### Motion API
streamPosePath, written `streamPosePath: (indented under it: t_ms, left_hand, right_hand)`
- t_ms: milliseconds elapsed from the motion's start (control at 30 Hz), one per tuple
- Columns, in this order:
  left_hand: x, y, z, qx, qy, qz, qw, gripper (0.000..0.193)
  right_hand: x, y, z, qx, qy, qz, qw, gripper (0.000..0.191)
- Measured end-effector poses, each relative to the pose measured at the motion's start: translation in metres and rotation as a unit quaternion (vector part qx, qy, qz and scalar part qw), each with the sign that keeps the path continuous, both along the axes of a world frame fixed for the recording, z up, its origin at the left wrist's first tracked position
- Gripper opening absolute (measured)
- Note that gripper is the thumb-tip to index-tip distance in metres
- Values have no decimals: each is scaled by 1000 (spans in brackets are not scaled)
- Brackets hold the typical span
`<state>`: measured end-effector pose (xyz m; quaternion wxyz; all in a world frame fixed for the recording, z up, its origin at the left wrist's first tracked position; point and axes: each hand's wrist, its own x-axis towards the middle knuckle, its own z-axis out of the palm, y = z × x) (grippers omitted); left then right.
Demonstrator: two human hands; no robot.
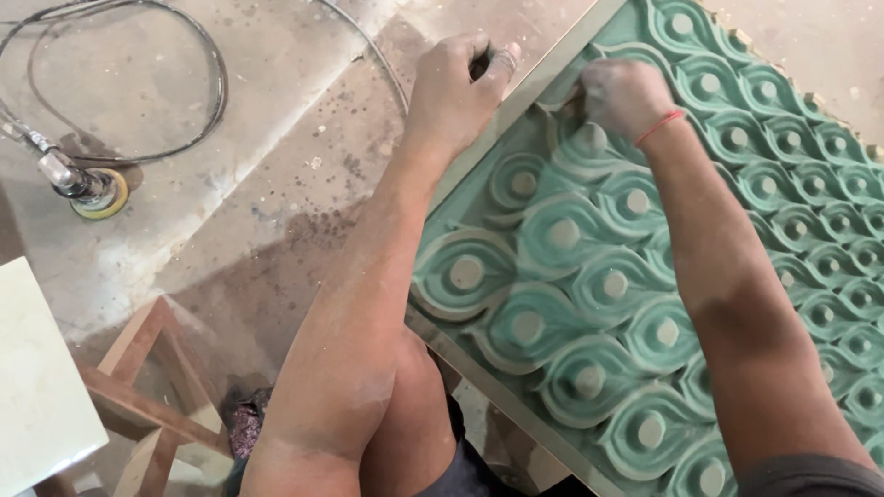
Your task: The person uses a small hand tool to carve and refine a repeating peacock-feather pattern on a large green stone slab. The person works systematically across the surface, smoothing the raised details and edges of the design.
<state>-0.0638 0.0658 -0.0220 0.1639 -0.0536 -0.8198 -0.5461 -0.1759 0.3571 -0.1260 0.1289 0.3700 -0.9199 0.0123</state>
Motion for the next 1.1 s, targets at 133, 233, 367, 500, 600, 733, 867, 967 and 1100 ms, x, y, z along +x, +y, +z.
streamPosePath:
  t_ms: [133, 233, 367, 500, 600, 733, 867, 967, 1100]
  left_hand:
    - [0, -4, -1, 36, -30, -14, 999, 40]
    - [0, 1, -4, 31, 20, -21, 999, 38]
    - [-3, 5, -5, -32, 69, -3, 997, 41]
    - [-2, -1, -3, 3, 1, -3, 1000, 43]
    - [-2, -2, -1, 23, 17, -16, 999, 40]
    - [-3, 5, 0, 11, 34, -11, 999, 42]
    - [-1, 8, 0, 20, 27, -18, 999, 41]
    - [1, 2, 0, 4, 9, -5, 1000, 45]
    - [0, 1, 4, 13, 53, -9, 998, 41]
  right_hand:
    - [11, -5, 3, -129, -15, 6, 992, 6]
    - [21, -12, 5, -115, -59, -5, 992, 14]
    - [33, -20, 17, -90, -54, -50, 993, 12]
    - [42, -28, 23, -139, -104, -31, 984, 23]
    - [42, -32, 22, -137, -80, -55, 986, 19]
    - [37, -31, 23, -160, -120, -39, 979, 21]
    - [35, -29, 28, -137, -127, -59, 981, 16]
    - [34, -30, 27, -140, -124, -63, 980, 11]
    - [27, -30, 17, -100, -68, -34, 992, 23]
